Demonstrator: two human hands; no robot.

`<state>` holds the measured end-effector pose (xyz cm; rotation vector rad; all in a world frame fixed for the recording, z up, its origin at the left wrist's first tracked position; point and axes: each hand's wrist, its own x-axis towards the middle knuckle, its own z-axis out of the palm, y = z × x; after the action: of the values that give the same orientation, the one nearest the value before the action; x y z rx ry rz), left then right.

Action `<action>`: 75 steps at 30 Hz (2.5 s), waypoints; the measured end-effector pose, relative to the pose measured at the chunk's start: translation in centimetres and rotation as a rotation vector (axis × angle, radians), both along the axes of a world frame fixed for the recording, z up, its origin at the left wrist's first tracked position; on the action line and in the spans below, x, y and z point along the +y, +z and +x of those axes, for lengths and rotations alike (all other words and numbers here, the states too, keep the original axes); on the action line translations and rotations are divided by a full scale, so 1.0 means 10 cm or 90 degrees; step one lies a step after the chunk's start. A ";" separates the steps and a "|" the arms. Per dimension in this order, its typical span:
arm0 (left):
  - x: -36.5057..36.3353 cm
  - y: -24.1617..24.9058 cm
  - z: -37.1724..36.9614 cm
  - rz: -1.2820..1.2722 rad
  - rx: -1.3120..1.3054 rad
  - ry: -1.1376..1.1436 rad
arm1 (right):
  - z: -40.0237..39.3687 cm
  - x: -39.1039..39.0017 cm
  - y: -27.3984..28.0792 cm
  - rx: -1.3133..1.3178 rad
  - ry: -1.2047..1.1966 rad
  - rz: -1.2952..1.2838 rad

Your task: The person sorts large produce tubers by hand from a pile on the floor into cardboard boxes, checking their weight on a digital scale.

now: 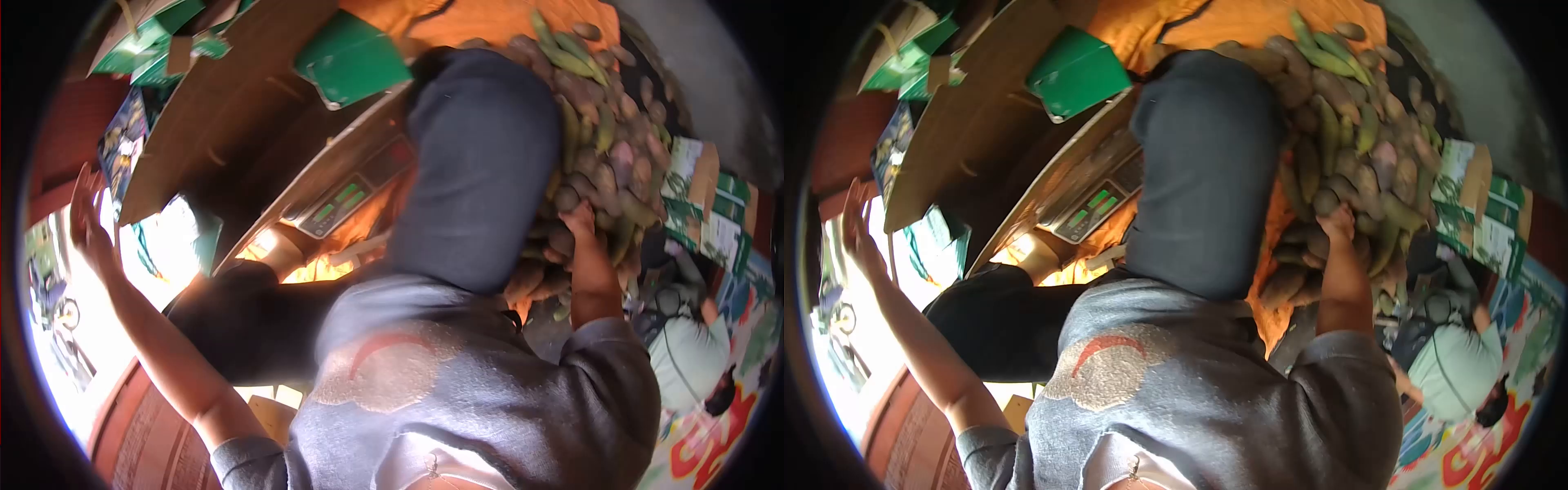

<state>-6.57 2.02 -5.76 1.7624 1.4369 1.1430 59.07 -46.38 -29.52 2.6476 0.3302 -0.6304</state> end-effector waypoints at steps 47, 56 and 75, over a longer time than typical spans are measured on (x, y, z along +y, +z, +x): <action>-0.30 0.17 0.52 0.069 0.340 -0.248 | -4.02 4.60 1.49 0.428 1.091 -0.105; -0.30 0.16 0.51 0.025 0.322 -0.263 | -4.18 4.75 0.86 0.685 1.123 0.152; -0.32 0.19 0.57 0.039 0.305 -0.248 | -2.21 3.54 3.59 0.427 0.621 0.911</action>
<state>-0.86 -1.23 -3.87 2.3404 1.2294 0.5906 36.95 -10.95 6.37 2.4966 2.8907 -1.0968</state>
